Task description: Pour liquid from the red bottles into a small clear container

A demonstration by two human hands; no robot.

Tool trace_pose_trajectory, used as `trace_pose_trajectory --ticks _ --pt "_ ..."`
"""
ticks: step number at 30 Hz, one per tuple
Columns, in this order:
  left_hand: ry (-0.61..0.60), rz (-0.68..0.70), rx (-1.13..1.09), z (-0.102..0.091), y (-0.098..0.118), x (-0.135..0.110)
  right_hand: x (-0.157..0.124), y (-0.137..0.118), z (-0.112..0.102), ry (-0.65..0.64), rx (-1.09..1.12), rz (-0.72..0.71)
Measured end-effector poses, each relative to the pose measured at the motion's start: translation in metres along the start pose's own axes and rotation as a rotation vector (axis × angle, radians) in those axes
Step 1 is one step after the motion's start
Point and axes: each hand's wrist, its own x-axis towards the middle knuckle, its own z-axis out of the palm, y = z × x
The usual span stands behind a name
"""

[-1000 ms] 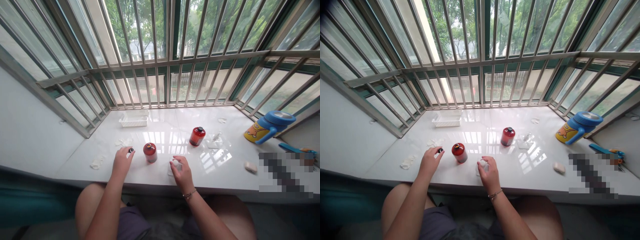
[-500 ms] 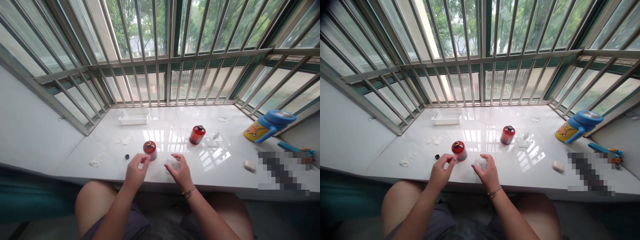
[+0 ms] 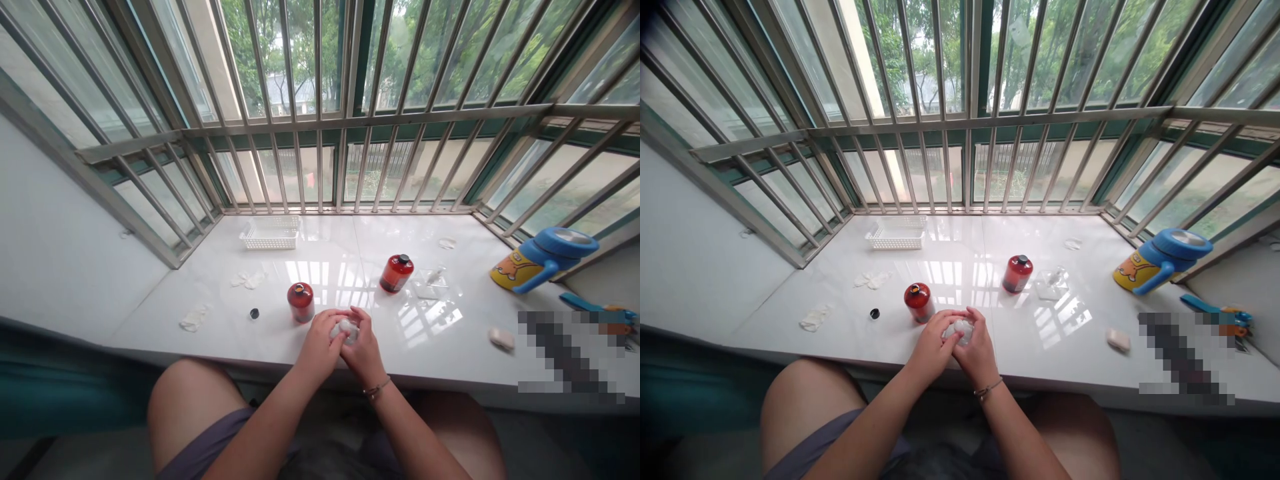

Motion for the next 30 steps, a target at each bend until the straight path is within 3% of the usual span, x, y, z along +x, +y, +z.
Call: trace_pose_trajectory --ticks 3,10,15,20,30 --pt "0.025 -0.038 -0.017 0.0 -0.001 0.001 0.0 -0.002 0.001 -0.021 0.033 0.008" --pt "0.208 -0.116 -0.009 0.016 -0.008 0.001 0.0 -0.002 0.002 0.012 -0.005 -0.038" --pt "0.112 -0.126 -0.086 0.011 -0.008 -0.006 -0.001 -0.002 0.002 0.015 0.004 -0.023" --pt "0.138 -0.209 -0.172 0.008 -0.013 -0.011 -0.001 -0.003 0.001 -0.02 0.019 0.012" --pt "0.112 -0.222 -0.214 0.011 -0.02 -0.009 0.001 -0.005 0.001 -0.021 0.018 -0.026"
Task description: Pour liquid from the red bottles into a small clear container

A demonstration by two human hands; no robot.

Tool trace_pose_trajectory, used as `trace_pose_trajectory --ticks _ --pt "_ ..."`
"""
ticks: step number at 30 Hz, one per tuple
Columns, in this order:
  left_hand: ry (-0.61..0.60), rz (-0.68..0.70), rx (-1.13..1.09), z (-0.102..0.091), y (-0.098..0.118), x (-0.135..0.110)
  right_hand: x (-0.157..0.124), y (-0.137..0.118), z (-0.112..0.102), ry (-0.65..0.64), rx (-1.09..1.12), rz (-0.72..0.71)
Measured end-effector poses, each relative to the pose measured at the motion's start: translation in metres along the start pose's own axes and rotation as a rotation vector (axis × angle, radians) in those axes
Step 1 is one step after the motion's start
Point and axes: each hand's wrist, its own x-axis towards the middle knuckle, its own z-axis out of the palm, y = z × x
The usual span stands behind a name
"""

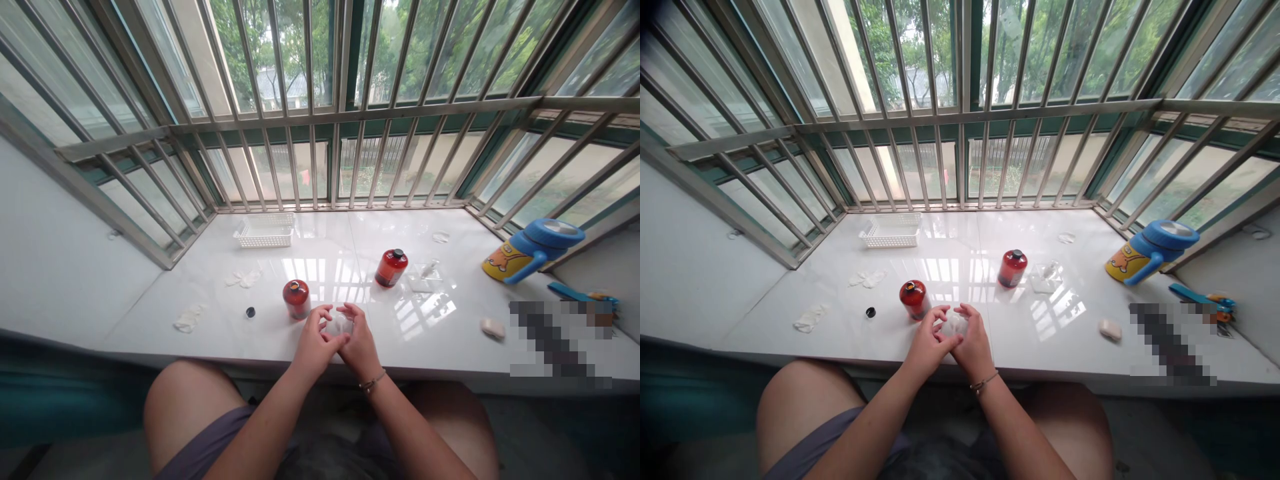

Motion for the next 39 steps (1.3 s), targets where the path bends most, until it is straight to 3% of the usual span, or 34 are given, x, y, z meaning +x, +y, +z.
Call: trace_pose_trajectory --ticks 11,16,21,25,31,39 --pt "-0.067 0.055 0.066 -0.002 0.002 0.003 0.001 -0.001 0.0 -0.004 -0.012 0.012" --pt "-0.037 0.034 0.045 -0.003 0.002 0.004 0.001 -0.003 -0.001 -0.008 -0.013 0.016" --pt "-0.111 0.056 0.083 -0.005 0.009 0.008 0.002 -0.003 -0.002 -0.005 -0.007 0.031" --pt "-0.077 0.049 0.044 -0.007 0.018 0.008 0.002 -0.006 -0.001 0.004 -0.022 0.039" --pt "0.016 0.154 -0.043 -0.014 0.025 0.011 0.003 -0.011 -0.002 0.006 -0.016 0.023" --pt "-0.012 0.19 0.007 -0.021 0.035 0.014 0.004 -0.01 -0.001 0.019 -0.031 -0.015"
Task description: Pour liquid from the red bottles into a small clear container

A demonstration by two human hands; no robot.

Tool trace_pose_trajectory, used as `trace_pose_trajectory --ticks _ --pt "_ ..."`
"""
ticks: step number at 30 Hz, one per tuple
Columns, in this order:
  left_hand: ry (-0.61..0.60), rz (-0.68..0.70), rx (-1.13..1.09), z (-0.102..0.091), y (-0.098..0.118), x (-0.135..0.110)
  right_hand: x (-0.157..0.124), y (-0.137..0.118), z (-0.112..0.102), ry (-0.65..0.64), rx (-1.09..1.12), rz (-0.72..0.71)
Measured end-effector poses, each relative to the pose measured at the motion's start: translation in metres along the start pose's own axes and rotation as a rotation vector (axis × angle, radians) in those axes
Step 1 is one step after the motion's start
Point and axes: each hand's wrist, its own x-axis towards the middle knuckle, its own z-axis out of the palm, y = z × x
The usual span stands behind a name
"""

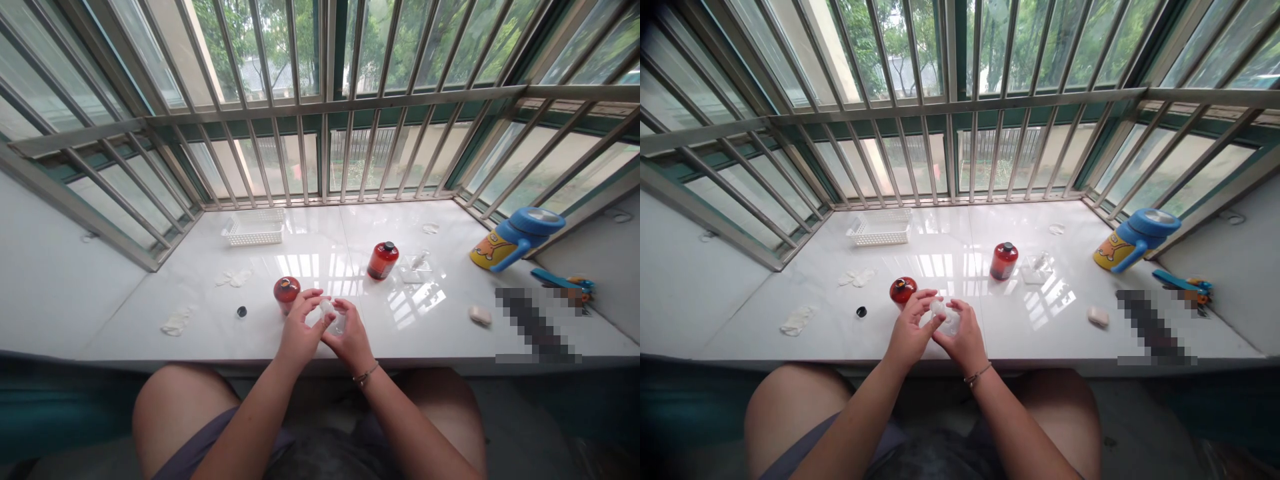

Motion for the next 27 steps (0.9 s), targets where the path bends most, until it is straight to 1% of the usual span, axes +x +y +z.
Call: trace_pose_trajectory --ticks 3,6,8,10,12,13,15,17,18,20,22,23,25,27 --pt "-0.027 0.006 0.061 0.001 0.005 -0.001 0.0 0.002 0.001 0.014 -0.012 -0.003" --pt "-0.035 0.039 0.05 0.001 0.009 -0.003 -0.001 0.002 0.001 0.008 -0.016 0.002" --pt "-0.02 0.106 0.047 -0.002 0.015 -0.006 -0.001 0.003 0.001 -0.008 -0.01 0.003" --pt "0.001 0.206 0.085 -0.011 0.027 -0.009 -0.001 0.003 -0.001 -0.024 -0.006 0.003" --pt "0.036 0.323 0.177 -0.028 0.044 -0.01 -0.001 0.003 -0.002 -0.037 -0.007 -0.002" --pt "0.061 0.388 0.243 -0.04 0.053 -0.009 -0.001 0.003 -0.003 -0.042 -0.01 -0.007" --pt "0.153 0.503 0.42 -0.068 0.064 -0.004 -0.001 0.003 -0.004 -0.05 -0.02 -0.016" --pt "0.241 0.547 0.632 -0.102 0.065 0.009 -0.001 0.003 -0.005 -0.054 -0.028 -0.019" --pt "0.29 0.542 0.727 -0.12 0.06 0.017 -0.002 0.004 -0.005 -0.055 -0.03 -0.021" --pt "0.32 0.457 0.915 -0.155 0.04 0.037 -0.001 0.004 -0.004 -0.054 -0.026 -0.023" --pt "0.3 0.314 1.056 -0.185 0.012 0.059 -0.001 0.005 -0.004 -0.053 -0.021 -0.024" --pt "0.283 0.226 1.108 -0.197 -0.003 0.069 -0.001 0.005 -0.003 -0.052 -0.018 -0.026" --pt "0.225 0.058 1.173 -0.214 -0.033 0.087 -0.001 0.005 -0.002 -0.047 -0.017 -0.033" --pt "0.139 -0.08 1.2 -0.221 -0.056 0.1 -0.001 0.005 -0.002 -0.039 -0.017 -0.042"
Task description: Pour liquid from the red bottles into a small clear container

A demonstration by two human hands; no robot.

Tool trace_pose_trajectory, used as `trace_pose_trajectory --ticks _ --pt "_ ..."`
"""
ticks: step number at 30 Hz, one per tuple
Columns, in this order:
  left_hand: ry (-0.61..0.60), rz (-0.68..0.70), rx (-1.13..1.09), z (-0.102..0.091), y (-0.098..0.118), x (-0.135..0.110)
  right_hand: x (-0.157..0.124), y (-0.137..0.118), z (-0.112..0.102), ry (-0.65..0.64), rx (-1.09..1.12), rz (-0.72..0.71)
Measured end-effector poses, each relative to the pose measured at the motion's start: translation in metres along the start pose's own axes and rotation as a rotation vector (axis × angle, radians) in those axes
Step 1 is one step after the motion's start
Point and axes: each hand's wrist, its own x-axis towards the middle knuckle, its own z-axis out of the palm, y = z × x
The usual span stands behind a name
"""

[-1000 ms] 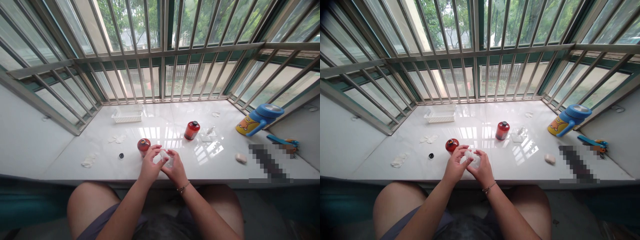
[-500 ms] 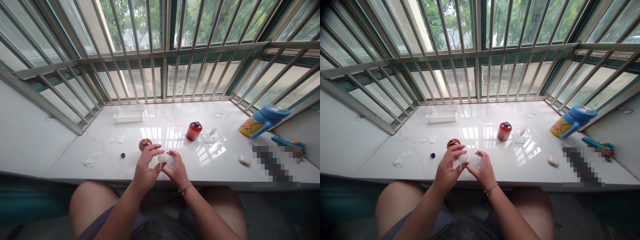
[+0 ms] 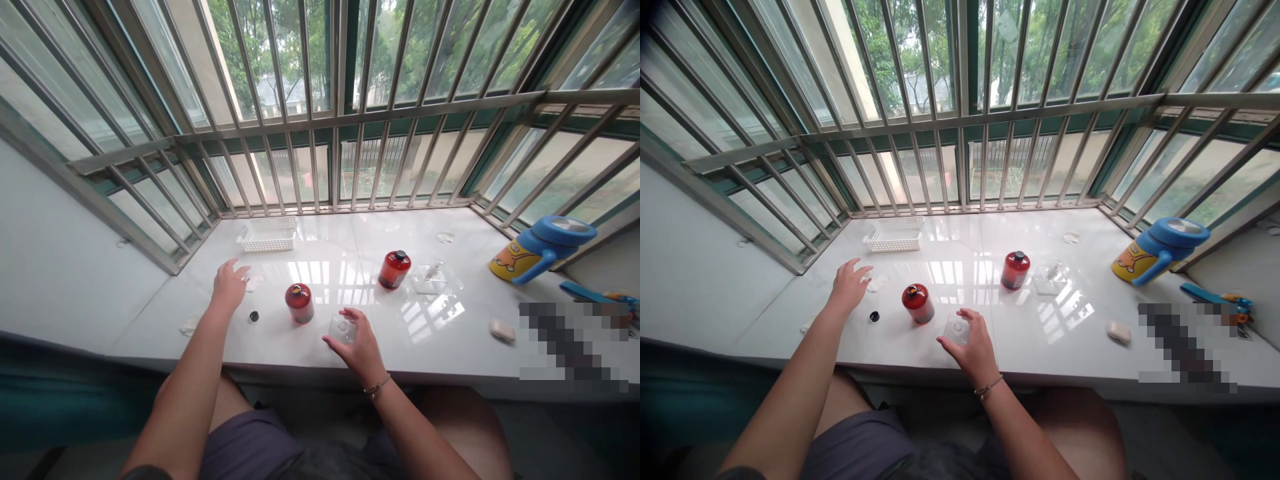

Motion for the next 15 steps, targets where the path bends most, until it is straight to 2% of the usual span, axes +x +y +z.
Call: trace_pose_trajectory --ticks 4,8,12,15 --pt "-0.178 -0.036 -0.013 0.024 -0.007 0.011 0.0 0.0 0.0 -0.002 -0.004 0.0" --pt "-0.236 -0.044 -0.063 0.026 -0.006 0.013 -0.001 0.0 0.0 -0.007 -0.004 -0.001" --pt "-0.196 -0.028 -0.132 0.012 0.007 0.002 -0.001 0.001 0.0 -0.007 -0.003 0.008" --pt "-0.084 0.068 -0.408 -0.001 0.036 -0.021 0.0 0.002 0.001 -0.007 -0.003 0.009"
